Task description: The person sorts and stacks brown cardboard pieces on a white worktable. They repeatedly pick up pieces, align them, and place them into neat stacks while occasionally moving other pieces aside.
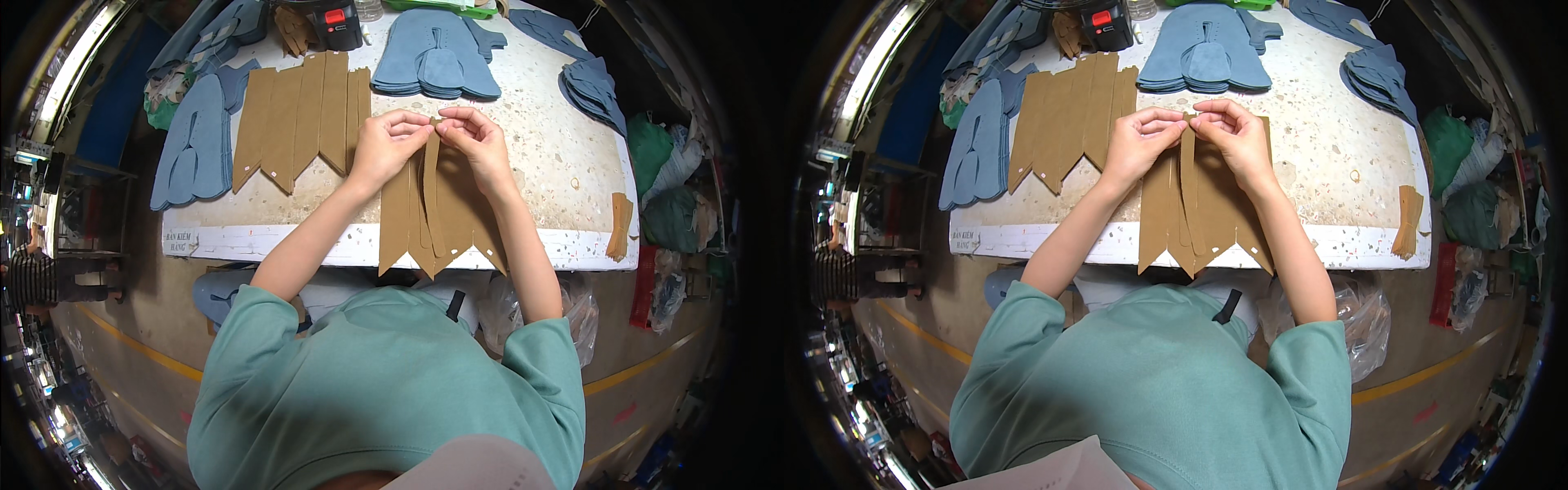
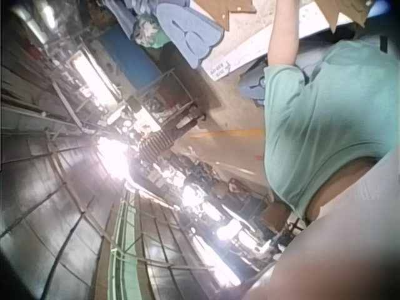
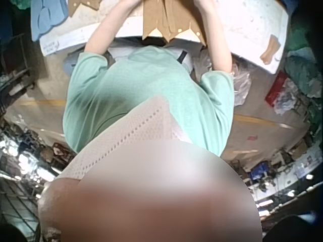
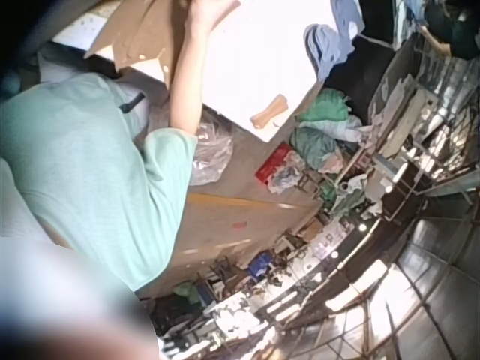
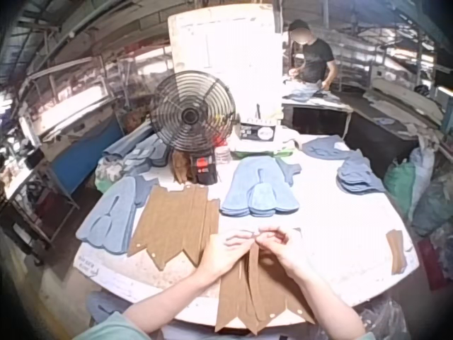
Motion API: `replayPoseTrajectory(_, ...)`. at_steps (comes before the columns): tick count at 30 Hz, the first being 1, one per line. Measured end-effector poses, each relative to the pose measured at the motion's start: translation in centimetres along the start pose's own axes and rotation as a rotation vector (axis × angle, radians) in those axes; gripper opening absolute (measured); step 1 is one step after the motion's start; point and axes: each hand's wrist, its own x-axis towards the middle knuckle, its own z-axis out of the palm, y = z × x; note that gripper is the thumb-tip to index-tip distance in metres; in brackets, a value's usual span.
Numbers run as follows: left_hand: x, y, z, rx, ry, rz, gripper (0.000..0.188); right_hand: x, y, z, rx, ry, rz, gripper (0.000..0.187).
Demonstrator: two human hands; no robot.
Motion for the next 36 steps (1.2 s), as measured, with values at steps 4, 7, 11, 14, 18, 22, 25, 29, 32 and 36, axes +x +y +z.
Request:
replayPoseTrajectory(4, 0.0, -0.1, 0.1, -0.082, 0.001, -0.026, 0.019, -0.1, 0.1, 0.2, -0.013, 0.015, -0.031, 0.026)
replayPoseTrajectory(7, 0.0, 0.0, 0.2, -0.085, -0.008, -0.026, 0.018, -0.2, -0.1, 0.3, -0.086, 0.02, -0.03, 0.024)
replayPoseTrajectory(11, 0.2, 1.0, 1.3, -0.111, -0.011, -0.027, 0.017, -0.4, -1.3, 0.0, -0.138, 0.024, -0.054, 0.019)
replayPoseTrajectory(14, 0.2, 2.0, 3.5, -0.374, -0.233, -0.074, 0.024, -0.3, -3.1, -1.1, -0.091, 0.033, -0.163, 0.019)
replayPoseTrajectory(18, 0.4, 2.8, 7.5, -0.228, -0.337, 0.041, 0.029, -0.4, -6.1, -4.2, -0.17, 0.151, -0.262, 0.02)
replayPoseTrajectory(22, -1.5, 1.5, 12.3, -0.241, -0.353, 0.004, 0.03, -0.8, -8.8, -9.1, -0.187, 0.265, -0.316, 0.02)
replayPoseTrajectory(25, -3.9, 0.1, 15.4, -0.293, -0.441, -0.145, 0.03, -1.4, -9.6, -13.2, -0.32, 0.296, -0.181, 0.019)
replayPoseTrajectory(29, -6.2, -0.8, 17.6, -0.442, -0.583, -0.503, 0.032, -1.2, -6.9, -16.6, -0.43, 0.222, 0.107, 0.018)
replayPoseTrajectory(32, -7.4, -0.7, 18.2, -0.49, -0.601, -0.727, 0.033, -0.6, -3.9, -17.1, -0.415, 0.266, 0.168, 0.016)
replayPoseTrajectory(36, -8.4, -0.1, 17.3, -0.518, -0.713, -0.831, 0.033, -0.2, -2.3, -16.8, -0.522, 0.262, 0.235, 0.018)
